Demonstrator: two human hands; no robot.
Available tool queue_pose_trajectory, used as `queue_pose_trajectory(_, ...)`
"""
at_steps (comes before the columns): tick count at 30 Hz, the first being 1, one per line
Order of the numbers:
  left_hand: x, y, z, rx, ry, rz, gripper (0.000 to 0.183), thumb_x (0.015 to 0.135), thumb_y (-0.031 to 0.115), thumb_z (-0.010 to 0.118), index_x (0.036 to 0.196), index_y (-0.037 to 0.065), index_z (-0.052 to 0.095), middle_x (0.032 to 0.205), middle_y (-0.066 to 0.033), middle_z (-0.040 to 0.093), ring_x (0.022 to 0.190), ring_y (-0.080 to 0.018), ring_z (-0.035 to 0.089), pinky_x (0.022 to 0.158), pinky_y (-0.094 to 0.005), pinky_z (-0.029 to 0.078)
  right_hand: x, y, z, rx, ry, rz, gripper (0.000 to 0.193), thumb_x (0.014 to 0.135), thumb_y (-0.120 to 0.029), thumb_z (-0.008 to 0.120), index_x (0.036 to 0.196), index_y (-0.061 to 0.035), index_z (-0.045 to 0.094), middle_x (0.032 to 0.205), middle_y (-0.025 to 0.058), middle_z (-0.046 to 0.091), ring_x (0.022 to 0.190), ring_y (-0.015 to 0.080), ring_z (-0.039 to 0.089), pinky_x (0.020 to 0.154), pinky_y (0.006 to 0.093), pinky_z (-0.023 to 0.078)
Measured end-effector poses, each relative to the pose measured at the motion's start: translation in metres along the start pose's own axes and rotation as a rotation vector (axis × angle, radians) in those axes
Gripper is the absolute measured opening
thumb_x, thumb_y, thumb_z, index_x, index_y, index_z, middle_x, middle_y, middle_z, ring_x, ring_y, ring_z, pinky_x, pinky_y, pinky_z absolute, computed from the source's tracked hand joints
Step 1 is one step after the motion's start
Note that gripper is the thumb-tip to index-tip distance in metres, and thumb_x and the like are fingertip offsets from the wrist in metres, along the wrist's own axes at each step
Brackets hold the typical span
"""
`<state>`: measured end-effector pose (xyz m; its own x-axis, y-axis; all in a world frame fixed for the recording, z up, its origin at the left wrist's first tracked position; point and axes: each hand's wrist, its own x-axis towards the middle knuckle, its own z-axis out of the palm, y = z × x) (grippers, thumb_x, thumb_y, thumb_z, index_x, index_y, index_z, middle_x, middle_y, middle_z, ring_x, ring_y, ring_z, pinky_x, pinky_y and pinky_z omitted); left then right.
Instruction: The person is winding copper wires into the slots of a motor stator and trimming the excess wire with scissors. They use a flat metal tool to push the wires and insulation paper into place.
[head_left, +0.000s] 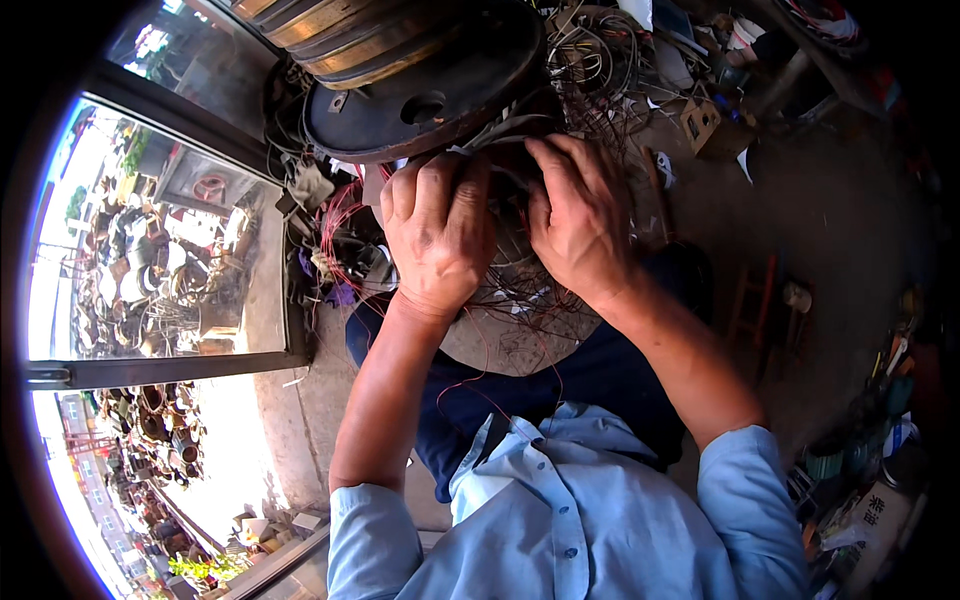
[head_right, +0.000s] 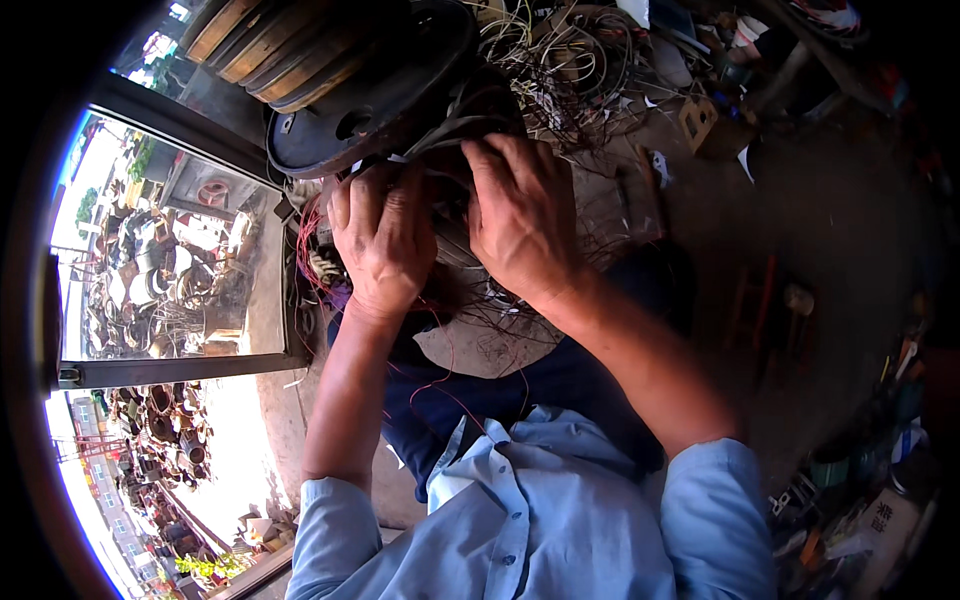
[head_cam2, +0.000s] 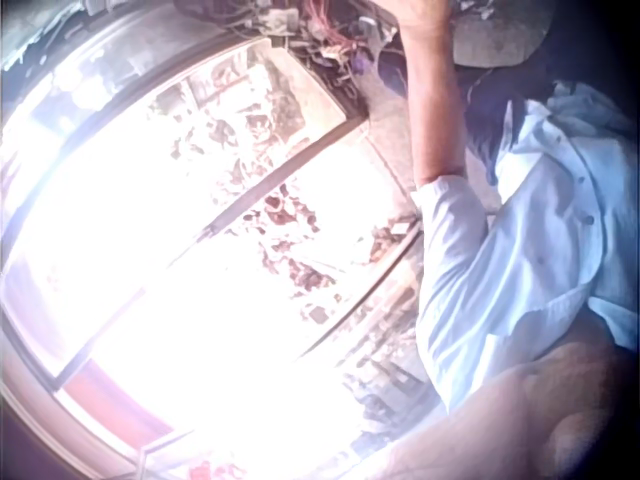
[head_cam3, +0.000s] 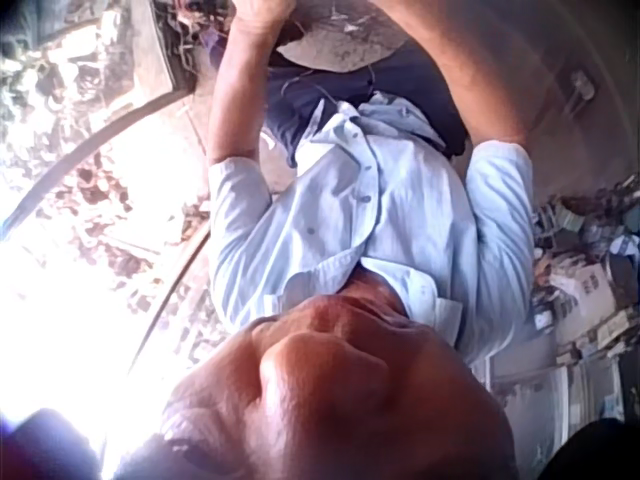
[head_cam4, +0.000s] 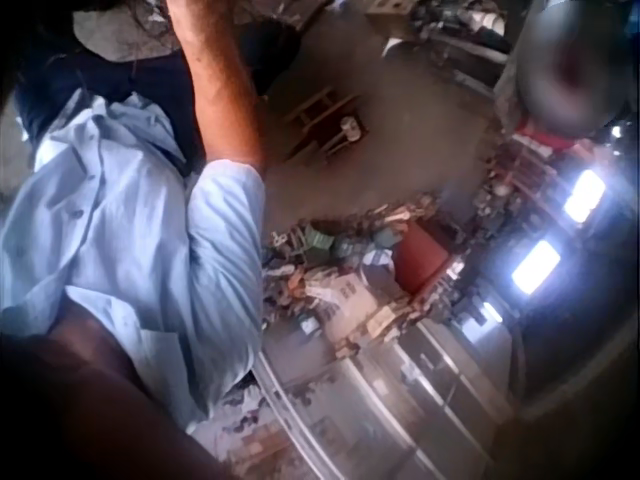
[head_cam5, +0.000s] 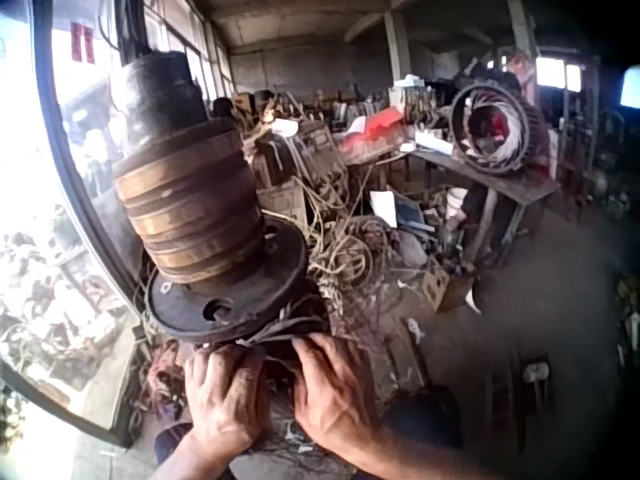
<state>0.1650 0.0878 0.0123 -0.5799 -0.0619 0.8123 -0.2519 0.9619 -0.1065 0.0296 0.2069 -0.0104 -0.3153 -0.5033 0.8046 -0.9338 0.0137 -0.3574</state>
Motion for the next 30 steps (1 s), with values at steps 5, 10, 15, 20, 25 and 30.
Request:
queue_pose_trajectory(5, 0.014, 0.014, -0.008, 0.018, -0.107, -0.087, 0.04, 0.085, 0.016, 0.075, 0.123, 0.006, 0.071, 0.115, -0.0159, 0.065, 0.102, -0.0367, 0.061, 0.094, -0.0503, 0.047, 0.007, -0.007, -0.006, 0.043, -0.027, 0.065, 0.05, 0.077, -0.001, 0.072, 0.127, -0.0013, 0.064, 0.12, 0.0162, 0.063, 0.105, 0.0376, 0.062, 0.09, 0.0491, 0.05)
queue_pose_trajectory(10, 0.023, 0.018, -0.003, 0.063, -0.14, -0.098, 0.043, 0.085, 0.021, 0.076, 0.125, 0.007, 0.071, 0.123, -0.0174, 0.063, 0.11, -0.0401, 0.06, 0.098, -0.0528, 0.045, 0.011, -0.012, -0.006, 0.062, -0.025, 0.147, 0.049, 0.078, 0.0, 0.073, 0.126, -0.0033, 0.065, 0.121, 0.0156, 0.064, 0.112, 0.0385, 0.062, 0.096, 0.0485, 0.05)
queue_pose_trajectory(15, 0.024, 0.015, 0.003, 0.084, -0.119, -0.057, 0.041, 0.084, 0.021, 0.077, 0.124, 0.01, 0.072, 0.123, -0.0155, 0.064, 0.111, -0.0392, 0.06, 0.098, -0.0525, 0.045, 0.011, -0.016, -0.004, -0.012, -0.006, 0.153, 0.042, 0.078, -0.002, 0.071, 0.12, -0.0045, 0.067, 0.115, 0.0133, 0.065, 0.106, 0.0358, 0.061, 0.091, 0.0473, 0.051)
queue_pose_trajectory(20, 0.022, 0.012, 0.007, 0.044, -0.068, -0.036, 0.034, 0.081, 0.021, 0.077, 0.113, 0.01, 0.074, 0.122, -0.0124, 0.066, 0.108, -0.037, 0.061, 0.094, -0.0494, 0.045, 0.011, -0.013, 0.001, -0.034, 0.047, 0.057, 0.028, 0.078, -0.007, 0.067, 0.105, -0.0055, 0.066, 0.107, 0.0112, 0.063, 0.097, 0.032, 0.059, 0.083, 0.0453, 0.049)
queue_pose_trajectory(25, 0.025, 0.01, 0.005, -0.021, -0.116, -0.037, 0.032, 0.077, 0.019, 0.078, 0.106, 0.009, 0.072, 0.119, -0.0128, 0.068, 0.109, -0.0378, 0.061, 0.099, -0.052, 0.042, 0.016, -0.007, -0.001, 0.038, -0.013, 0.054, 0.021, 0.077, -0.007, 0.067, 0.098, -0.0052, 0.064, 0.103, 0.0131, 0.062, 0.095, 0.0323, 0.058, 0.083, 0.0465, 0.049)
queue_pose_trajectory(30, 0.016, 0.01, -0.009, 0.108, -0.237, -0.01, 0.051, 0.088, 0.022, 0.073, 0.137, 0.008, 0.065, 0.126, -0.0201, 0.063, 0.116, -0.0426, 0.059, 0.1, -0.0543, 0.044, -0.013, 0.008, -0.01, 0.228, 0.035, 0.059, 0.051, 0.073, 0.003, 0.069, 0.123, -0.003, 0.065, 0.128, 0.0148, 0.061, 0.116, 0.0369, 0.061, 0.103, 0.0484, 0.049)
